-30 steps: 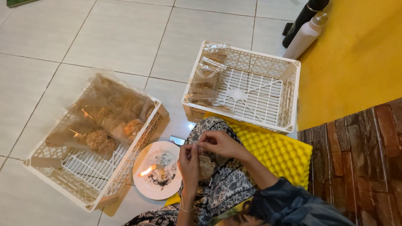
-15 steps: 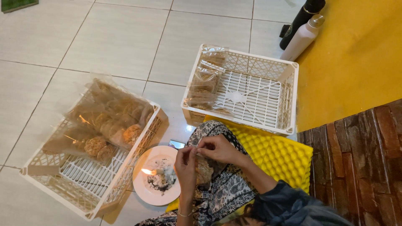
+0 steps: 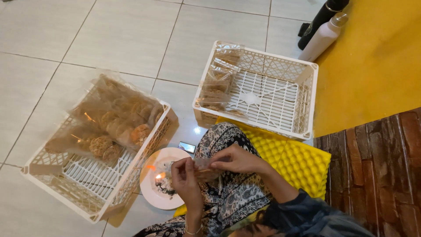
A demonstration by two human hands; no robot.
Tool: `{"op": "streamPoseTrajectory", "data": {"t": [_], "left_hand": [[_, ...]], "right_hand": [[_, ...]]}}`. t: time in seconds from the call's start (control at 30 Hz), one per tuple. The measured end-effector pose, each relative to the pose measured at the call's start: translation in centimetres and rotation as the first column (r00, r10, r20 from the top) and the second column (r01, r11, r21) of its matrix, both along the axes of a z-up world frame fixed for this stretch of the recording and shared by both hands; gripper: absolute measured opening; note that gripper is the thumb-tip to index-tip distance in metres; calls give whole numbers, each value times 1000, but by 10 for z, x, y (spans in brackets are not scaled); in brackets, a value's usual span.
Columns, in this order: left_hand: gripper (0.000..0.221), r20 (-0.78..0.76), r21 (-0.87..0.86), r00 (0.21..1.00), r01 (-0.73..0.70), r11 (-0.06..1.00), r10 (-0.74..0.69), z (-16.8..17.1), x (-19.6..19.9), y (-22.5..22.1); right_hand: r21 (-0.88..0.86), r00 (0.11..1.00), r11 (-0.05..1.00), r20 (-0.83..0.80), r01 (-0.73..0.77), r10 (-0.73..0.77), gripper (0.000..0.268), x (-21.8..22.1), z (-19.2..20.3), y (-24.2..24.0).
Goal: Sealing plastic bags containing food items by melting the edges over a candle flame.
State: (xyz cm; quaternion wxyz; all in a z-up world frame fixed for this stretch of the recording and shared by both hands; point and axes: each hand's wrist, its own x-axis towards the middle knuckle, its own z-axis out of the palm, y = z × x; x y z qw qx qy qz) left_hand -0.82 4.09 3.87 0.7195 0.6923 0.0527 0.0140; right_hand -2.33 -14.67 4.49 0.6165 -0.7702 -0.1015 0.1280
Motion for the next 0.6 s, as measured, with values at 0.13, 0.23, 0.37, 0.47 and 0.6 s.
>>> {"op": "streamPoseTrajectory", "data": {"t": [0.13,0.23,0.37,0.47,0.6], "left_hand": [[14,21,70,998,-58,996,57,7,-18,7],[12,10,-27,997,-71,997,71,14,-35,16],[12,-93,-24,979,-186,982,183,8,-49,30],[14,-205,-33,950,-246,969,235,-18,-45,39],[17,-398,-147,881,-337,930,256,-76,-37,49]], "right_hand": [[62,998,997,54,-37,34,29,6,-11,1],[212,980,959,113,-186,165,28,13,-18,-2],[262,897,862,43,-435,440,32,21,-19,0],[261,871,871,-160,-416,464,36,28,-35,13],[11,897,963,-360,-269,255,29,32,-48,37]]}}
